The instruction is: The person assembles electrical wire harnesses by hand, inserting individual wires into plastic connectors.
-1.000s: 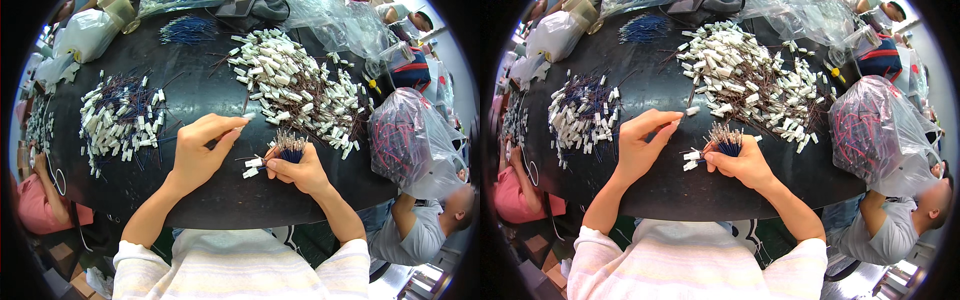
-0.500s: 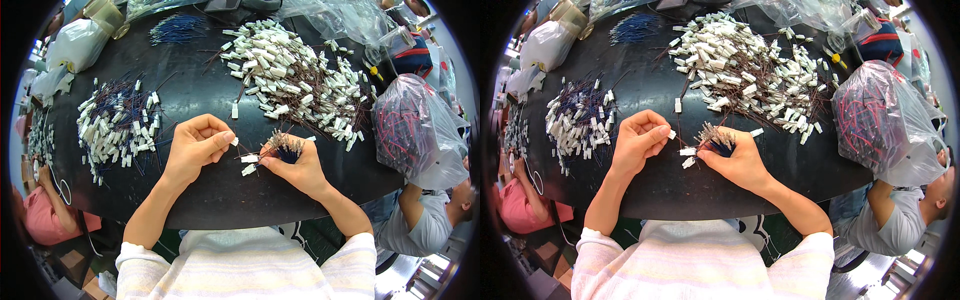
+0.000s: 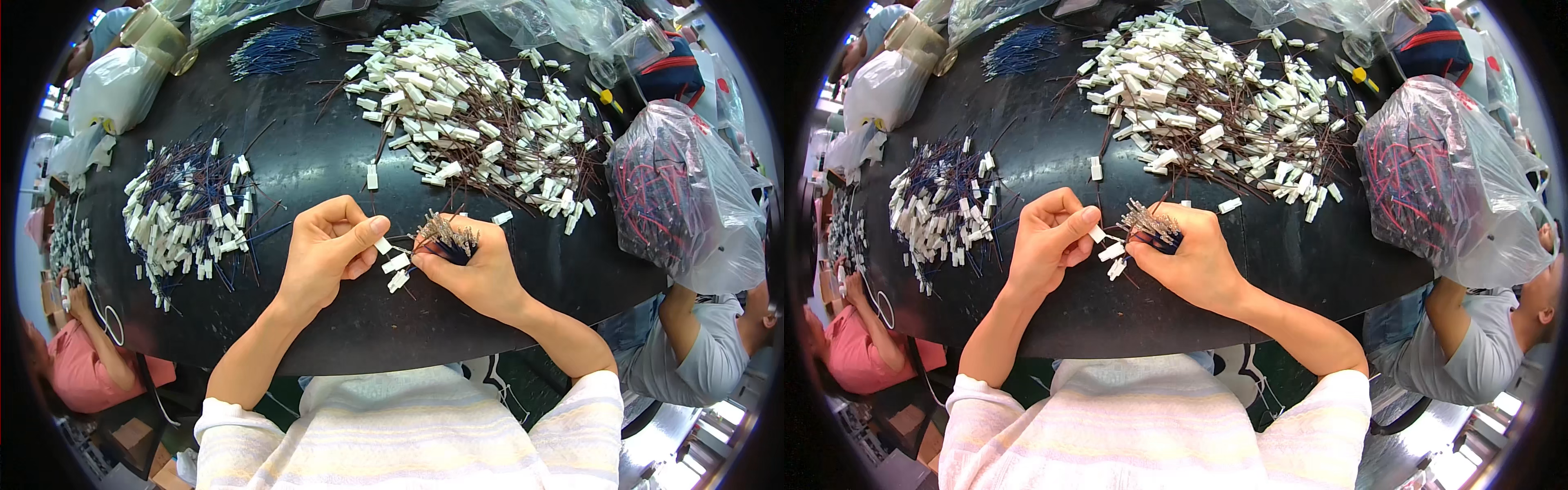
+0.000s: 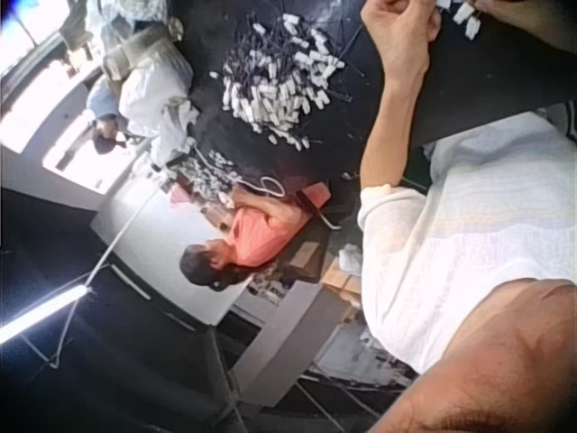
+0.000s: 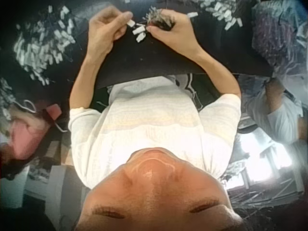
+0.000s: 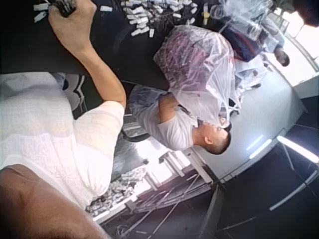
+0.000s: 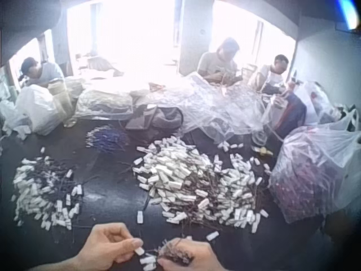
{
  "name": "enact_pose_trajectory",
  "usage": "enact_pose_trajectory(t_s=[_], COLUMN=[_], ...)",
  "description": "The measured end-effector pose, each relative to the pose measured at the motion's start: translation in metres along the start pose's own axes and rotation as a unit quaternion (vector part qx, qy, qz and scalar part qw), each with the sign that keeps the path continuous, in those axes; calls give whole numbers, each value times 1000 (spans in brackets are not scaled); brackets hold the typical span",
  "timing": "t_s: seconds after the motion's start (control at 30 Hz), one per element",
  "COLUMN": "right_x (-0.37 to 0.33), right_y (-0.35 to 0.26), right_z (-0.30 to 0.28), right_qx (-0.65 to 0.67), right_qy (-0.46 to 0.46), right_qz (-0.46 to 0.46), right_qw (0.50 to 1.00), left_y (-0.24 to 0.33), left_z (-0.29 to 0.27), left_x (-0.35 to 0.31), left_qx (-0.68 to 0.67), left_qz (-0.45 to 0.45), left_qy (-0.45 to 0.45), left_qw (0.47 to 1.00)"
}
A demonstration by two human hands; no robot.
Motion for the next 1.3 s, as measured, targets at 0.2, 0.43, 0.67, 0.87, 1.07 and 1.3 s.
enact_pose_trajectory(t_s=[0.2,0.43,0.67,0.87,1.07,1.3], right_x=[-1,2,2,-2,-1,0], right_y=[1,2,1,15,21,8], right_z=[0,-2,-4,9,2,-3], right_qx=[-6,68,149,297,293,149], right_qy=[-17,10,20,-26,-24,-3], right_qz=[30,42,90,162,148,102], right_qw=[999,997,985,941,944,984], left_y=[2,8,14,9,6,4], left_z=[1,3,8,16,16,18], left_x=[-4,-8,-13,-15,-13,-13], left_qx=[23,107,138,150,120,165], left_qz=[14,68,121,147,123,110], left_qy=[33,62,44,32,18,11], left_qw=[999,990,982,977,985,980])
Point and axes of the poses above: each hand's wrist, its own x-axis towards the middle knuckle, its own z-axis out of the palm, y = z × x, the point moved 7 cm from there along x, towards the middle knuckle, and after that the axes turned 8 degrees about -x, right-handed, at the moved point
